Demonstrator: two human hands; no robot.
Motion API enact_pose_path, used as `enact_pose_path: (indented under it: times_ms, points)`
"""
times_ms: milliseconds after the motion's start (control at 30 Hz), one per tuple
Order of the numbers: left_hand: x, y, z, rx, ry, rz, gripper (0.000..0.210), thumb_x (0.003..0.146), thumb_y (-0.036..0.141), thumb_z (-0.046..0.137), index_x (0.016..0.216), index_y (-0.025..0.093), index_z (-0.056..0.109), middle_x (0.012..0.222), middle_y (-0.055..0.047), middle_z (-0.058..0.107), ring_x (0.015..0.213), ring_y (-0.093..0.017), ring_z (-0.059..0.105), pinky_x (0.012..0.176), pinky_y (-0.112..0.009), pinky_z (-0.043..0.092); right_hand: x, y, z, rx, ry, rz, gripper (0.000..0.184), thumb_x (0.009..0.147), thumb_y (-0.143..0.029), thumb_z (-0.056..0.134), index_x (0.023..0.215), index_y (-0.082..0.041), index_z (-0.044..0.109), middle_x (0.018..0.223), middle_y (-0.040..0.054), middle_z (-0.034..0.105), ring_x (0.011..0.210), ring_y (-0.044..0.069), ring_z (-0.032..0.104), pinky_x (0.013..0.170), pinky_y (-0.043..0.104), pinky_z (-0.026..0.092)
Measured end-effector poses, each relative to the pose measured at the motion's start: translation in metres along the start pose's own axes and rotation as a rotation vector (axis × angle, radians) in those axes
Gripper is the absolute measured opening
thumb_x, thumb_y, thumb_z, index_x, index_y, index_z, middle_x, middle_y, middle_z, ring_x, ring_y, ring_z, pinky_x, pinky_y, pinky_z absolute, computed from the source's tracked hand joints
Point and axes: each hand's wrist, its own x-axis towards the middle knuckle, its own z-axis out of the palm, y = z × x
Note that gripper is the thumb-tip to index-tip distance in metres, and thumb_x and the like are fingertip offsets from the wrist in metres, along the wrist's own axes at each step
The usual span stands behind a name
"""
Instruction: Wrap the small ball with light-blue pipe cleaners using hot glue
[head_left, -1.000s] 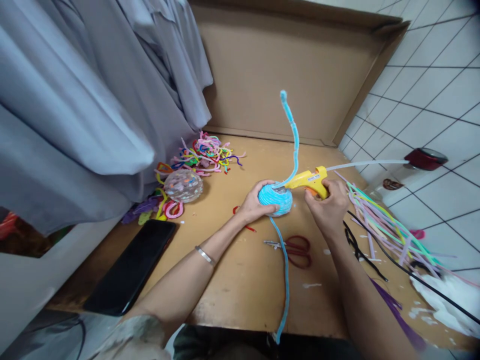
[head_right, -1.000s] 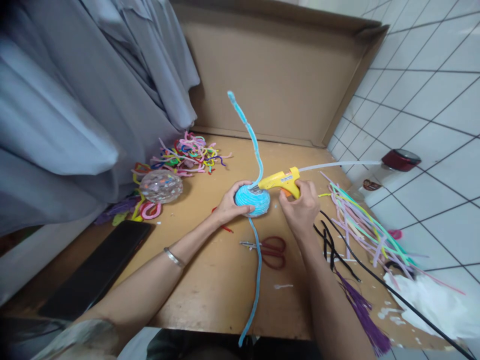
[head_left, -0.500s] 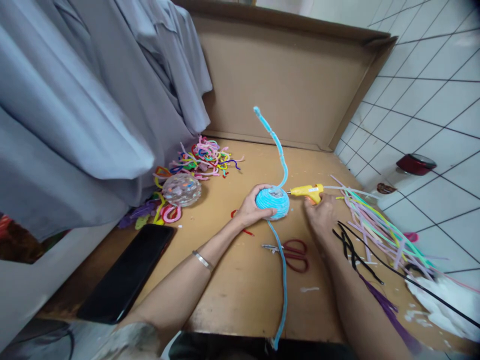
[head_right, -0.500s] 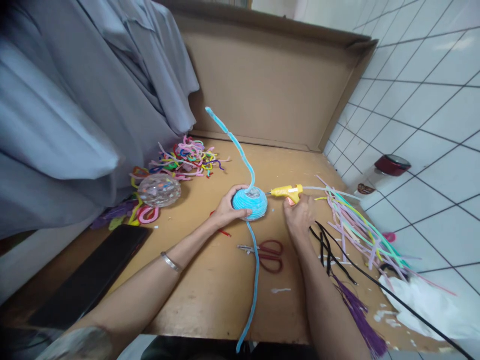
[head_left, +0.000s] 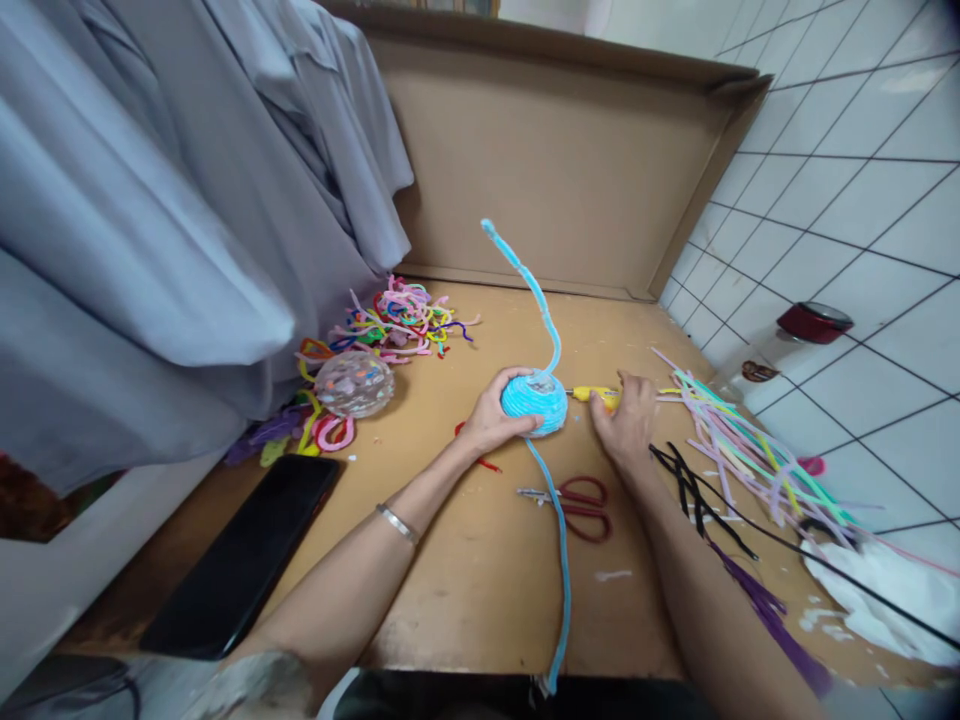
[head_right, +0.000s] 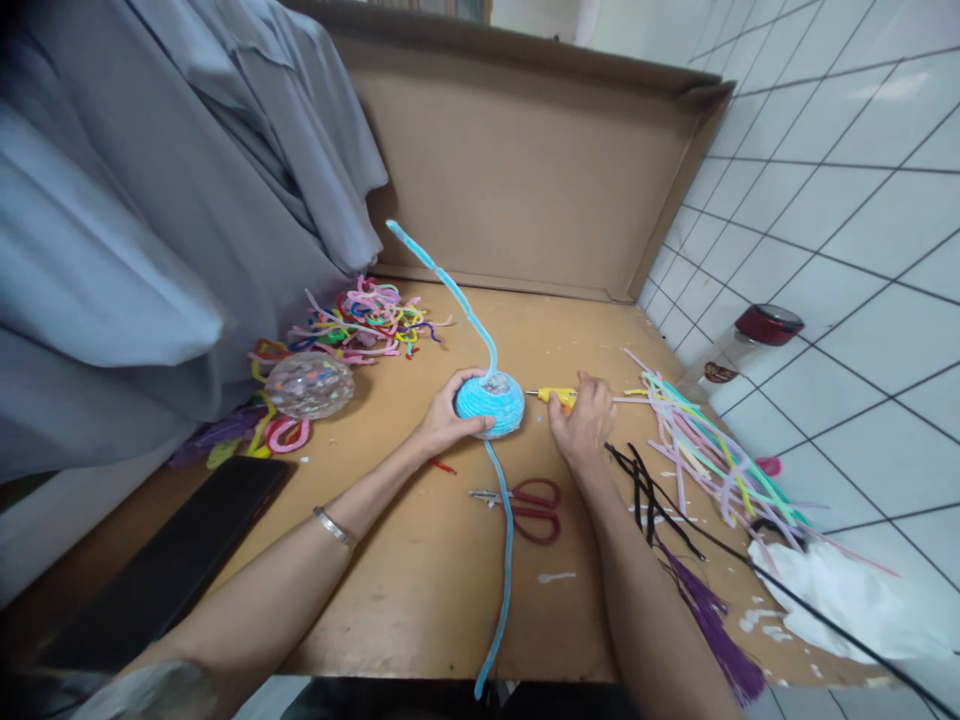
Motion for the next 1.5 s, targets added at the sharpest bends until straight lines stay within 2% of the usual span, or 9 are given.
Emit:
enact_pose_path:
  times_ms: [100, 200, 300, 367, 533, 800, 1133, 1367, 1500]
  points:
    - [0.000, 0.001, 0.000, 0.035, 0.026, 0.059, 0.067, 0.055, 0.027, 0.081, 0.116, 0.017, 0.057, 0.127, -0.010, 0.060, 0.119, -0.028, 0.056, 0.106, -0.042, 0.042, 0.001, -0.021, -0.007, 0.359, 0.055, -0.204, 0.056, 0.084, -0.039, 0.056, 0.134, -0.013, 0.048, 0.104, 0.0135, 0.058, 0.095, 0.026, 0.055, 0.086, 0.043, 0.047]
    - [0.000, 0.002, 0.001, 0.086, 0.054, 0.110, 0.064, 0.055, 0.024, 0.081, 0.115, 0.019, 0.058, 0.127, -0.010, 0.059, 0.121, -0.028, 0.055, 0.108, -0.044, 0.040, 0.006, -0.049, -0.017, 0.577, 0.059, -0.282, 0.060, 0.083, -0.038, 0.062, 0.137, -0.018, 0.047, 0.099, 0.0089, 0.059, 0.084, 0.021, 0.055, 0.078, 0.038, 0.050]
    - [0.001, 0.003, 0.001, 0.120, 0.059, 0.126, 0.063, 0.055, 0.021, 0.080, 0.114, 0.020, 0.059, 0.127, -0.009, 0.059, 0.122, -0.028, 0.055, 0.109, -0.044, 0.040, 0.014, -0.073, -0.025, 0.653, -0.001, -0.326, 0.029, 0.086, -0.036, 0.061, 0.110, -0.019, 0.065, 0.085, 0.0054, 0.063, 0.075, 0.018, 0.058, 0.070, 0.033, 0.050]
    - [0.001, 0.003, 0.001, 0.118, 0.060, 0.133, 0.063, 0.055, 0.020, 0.080, 0.114, 0.020, 0.059, 0.126, -0.009, 0.059, 0.122, -0.028, 0.055, 0.109, -0.044, 0.040, 0.018, -0.081, -0.025, 0.693, -0.036, -0.300, 0.017, 0.089, -0.034, 0.056, 0.089, -0.020, 0.067, 0.077, 0.0042, 0.065, 0.070, 0.017, 0.060, 0.066, 0.030, 0.050]
    - [0.002, 0.002, 0.000, 0.107, 0.052, 0.130, 0.063, 0.055, 0.021, 0.079, 0.115, 0.020, 0.059, 0.126, -0.010, 0.059, 0.121, -0.028, 0.056, 0.108, -0.045, 0.041, 0.014, -0.073, -0.019, 0.735, -0.098, -0.175, 0.018, 0.088, -0.035, 0.060, 0.081, -0.020, 0.068, 0.078, 0.0044, 0.071, 0.072, 0.017, 0.064, 0.068, 0.030, 0.050]
    - [-0.001, 0.006, -0.001, 0.112, 0.027, 0.138, 0.062, 0.056, 0.022, 0.079, 0.115, 0.020, 0.059, 0.129, -0.010, 0.058, 0.123, -0.029, 0.054, 0.109, -0.047, 0.040, 0.007, -0.059, -0.014, 0.823, -0.277, -0.077, 0.021, 0.081, -0.039, 0.065, 0.074, -0.019, 0.068, 0.073, 0.0029, 0.067, 0.070, 0.017, 0.061, 0.064, 0.029, 0.048]
    - [0.000, 0.004, -0.007, 0.072, -0.074, 0.139, 0.066, 0.057, 0.031, 0.083, 0.118, 0.021, 0.059, 0.134, -0.012, 0.055, 0.127, -0.032, 0.051, 0.111, -0.051, 0.037, 0.008, -0.061, -0.017, 0.872, -0.379, -0.036, 0.024, 0.079, -0.041, 0.067, 0.072, -0.019, 0.066, 0.073, 0.0036, 0.067, 0.072, 0.017, 0.060, 0.067, 0.030, 0.048]
    - [-0.001, 0.004, -0.012, -0.042, -0.128, 0.116, 0.049, 0.072, 0.040, 0.068, 0.118, 0.022, 0.060, 0.138, -0.011, 0.053, 0.131, -0.032, 0.049, 0.112, -0.050, 0.035, 0.008, -0.061, -0.020, 0.872, -0.421, -0.069, 0.023, 0.081, -0.040, 0.065, 0.075, -0.019, 0.067, 0.075, 0.0037, 0.065, 0.072, 0.017, 0.059, 0.066, 0.029, 0.048]
    - [0.002, -0.001, -0.011, -0.120, -0.085, 0.082, 0.039, 0.078, 0.039, 0.056, 0.112, 0.020, 0.064, 0.136, -0.010, 0.056, 0.132, -0.031, 0.048, 0.113, -0.048, 0.033, 0.008, -0.061, -0.020, 0.863, -0.436, -0.089, 0.022, 0.082, -0.039, 0.063, 0.075, -0.019, 0.067, 0.075, 0.0036, 0.065, 0.071, 0.017, 0.059, 0.064, 0.028, 0.046]
